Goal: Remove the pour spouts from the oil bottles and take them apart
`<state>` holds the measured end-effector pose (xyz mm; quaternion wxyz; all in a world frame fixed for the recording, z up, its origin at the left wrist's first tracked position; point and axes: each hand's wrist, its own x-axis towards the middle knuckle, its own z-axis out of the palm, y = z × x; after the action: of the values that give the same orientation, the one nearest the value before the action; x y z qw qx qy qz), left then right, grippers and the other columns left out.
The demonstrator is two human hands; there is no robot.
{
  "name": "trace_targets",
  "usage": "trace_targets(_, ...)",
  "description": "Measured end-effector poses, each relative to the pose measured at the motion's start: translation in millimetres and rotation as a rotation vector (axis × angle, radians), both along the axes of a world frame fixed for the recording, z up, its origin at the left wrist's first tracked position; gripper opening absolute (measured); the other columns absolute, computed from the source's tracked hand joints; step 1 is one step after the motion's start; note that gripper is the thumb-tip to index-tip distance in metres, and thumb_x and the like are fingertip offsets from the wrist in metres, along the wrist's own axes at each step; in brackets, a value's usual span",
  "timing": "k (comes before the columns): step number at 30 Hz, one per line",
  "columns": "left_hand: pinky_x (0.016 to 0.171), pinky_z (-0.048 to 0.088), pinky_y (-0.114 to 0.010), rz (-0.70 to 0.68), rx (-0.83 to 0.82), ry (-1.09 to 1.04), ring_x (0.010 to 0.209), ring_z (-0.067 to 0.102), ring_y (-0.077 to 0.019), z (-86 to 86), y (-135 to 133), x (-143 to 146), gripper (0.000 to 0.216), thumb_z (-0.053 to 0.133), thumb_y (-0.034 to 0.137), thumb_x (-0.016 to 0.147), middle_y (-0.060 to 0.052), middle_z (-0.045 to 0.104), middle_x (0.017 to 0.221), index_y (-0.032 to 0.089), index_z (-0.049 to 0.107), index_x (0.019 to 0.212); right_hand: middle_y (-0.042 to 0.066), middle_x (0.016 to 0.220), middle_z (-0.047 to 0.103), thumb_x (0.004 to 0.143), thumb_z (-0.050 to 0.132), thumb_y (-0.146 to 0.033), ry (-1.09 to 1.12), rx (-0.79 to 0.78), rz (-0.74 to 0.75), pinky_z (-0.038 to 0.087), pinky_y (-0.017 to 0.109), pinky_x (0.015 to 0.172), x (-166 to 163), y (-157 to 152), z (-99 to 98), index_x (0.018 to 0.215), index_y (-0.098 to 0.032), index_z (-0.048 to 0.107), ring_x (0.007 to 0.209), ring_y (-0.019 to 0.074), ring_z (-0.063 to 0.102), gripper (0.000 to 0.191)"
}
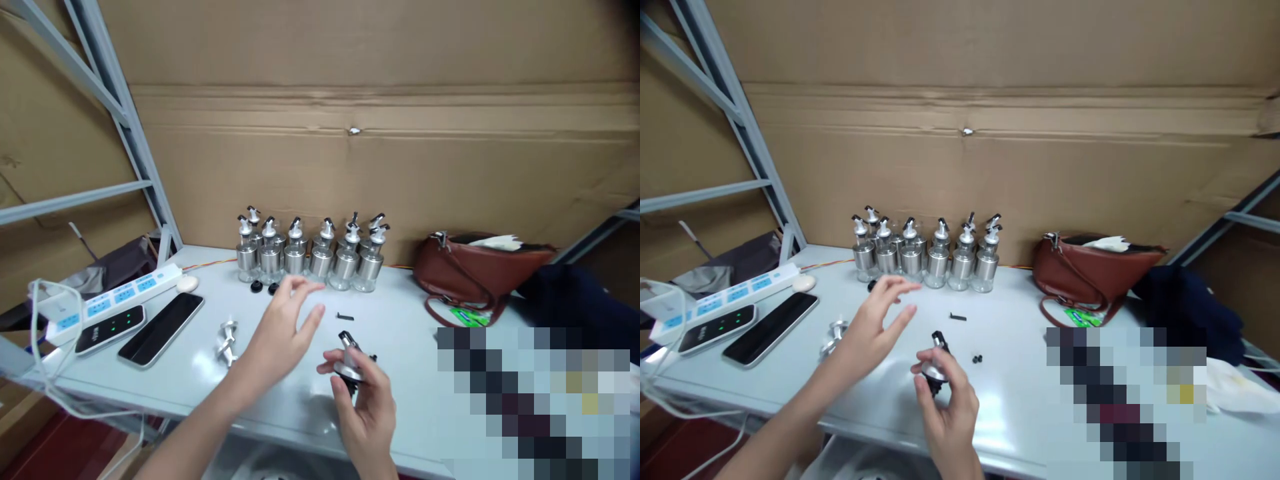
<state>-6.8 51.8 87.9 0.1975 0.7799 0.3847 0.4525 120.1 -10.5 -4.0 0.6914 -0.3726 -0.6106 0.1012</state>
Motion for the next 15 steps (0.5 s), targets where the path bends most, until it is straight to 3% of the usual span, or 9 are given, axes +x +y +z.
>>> trace_targets(2,0.094,0.044,-0.036,0.044,0.15,0.036,0.104,0.055,-0.0223,25.1,36.0,7.6,0.027,0.045,0.021,0.09,-0.01,0.055,0.11,0.019,0.058,0.114,0.005,0.089,0.067,0.09,0.053,-0.015,-0.081,0.011,-0.025,0.057,0.031,0.067,1.9,0.7,1.4,0.111,-0.023,0.057,0.069,0.0167,0.067,0.023)
trace_targets(5,0.099,0.04,-0.039,0.241,0.267,0.256,0.112,0.052,-0.0244,70.9,95.8,18.9,0.035,0.04,0.01,0.087,-0.015,0.056,0.116,0.013,0.054,0.119,0.007,0.095,0.066,0.089,0.053,-0.012,-0.094,0.004,-0.034,0.057,0.029,0.067,3.6,2.2,0.8,0.11,-0.023,0.057,0.075,0.0173,0.067,0.025)
trace_targets(8,0.1,0.04,-0.037,0.376,0.067,0.745,0.122,0.047,-0.0248,110.2,145.7,30.7,0.043,0.04,0.016,0.09,-0.016,0.052,0.13,0.012,0.044,0.133,0.007,0.099,0.064,0.09,0.05,-0.012,-0.062,-0.033,-0.028,0.056,0.027,0.067,3.4,3.1,0.1,0.109,-0.024,0.057,0.077,0.0164,0.066,0.024)
trace_targets(9,0.097,0.043,-0.038,0.372,-0.002,0.823,0.118,0.051,-0.0265,118.3,158.7,35.1,0.043,0.047,0.019,0.088,-0.017,0.055,0.127,0.012,0.048,0.13,0.006,0.099,0.064,0.09,0.05,-0.012,-0.062,-0.042,-0.024,0.056,0.026,0.068,3.0,3.2,0.3,0.109,-0.024,0.057,0.078,0.0159,0.066,0.024)
trace_targets(12,0.092,0.047,-0.04,0.365,-0.139,0.962,0.109,0.058,-0.0319,124.1,188.8,48.2,0.044,0.067,0.023,0.074,-0.019,0.062,0.118,0.011,0.062,0.116,0.005,0.098,0.064,0.09,0.049,-0.013,-0.062,-0.063,-0.014,0.056,0.024,0.069,2.2,3.5,1.3,0.111,-0.026,0.057,0.078,0.0148,0.065,0.025)
trace_targets(15,0.091,0.048,-0.044,0.375,-0.231,1.049,0.107,0.06,-0.0343,110.3,208.9,57.8,0.044,0.075,0.022,0.066,-0.019,0.065,0.114,0.013,0.068,0.108,0.004,0.095,0.065,0.091,0.049,-0.014,-0.051,-0.061,-0.018,0.055,0.024,0.068,1.9,4.1,1.6,0.109,-0.026,0.059,0.08,0.0155,0.065,0.024)
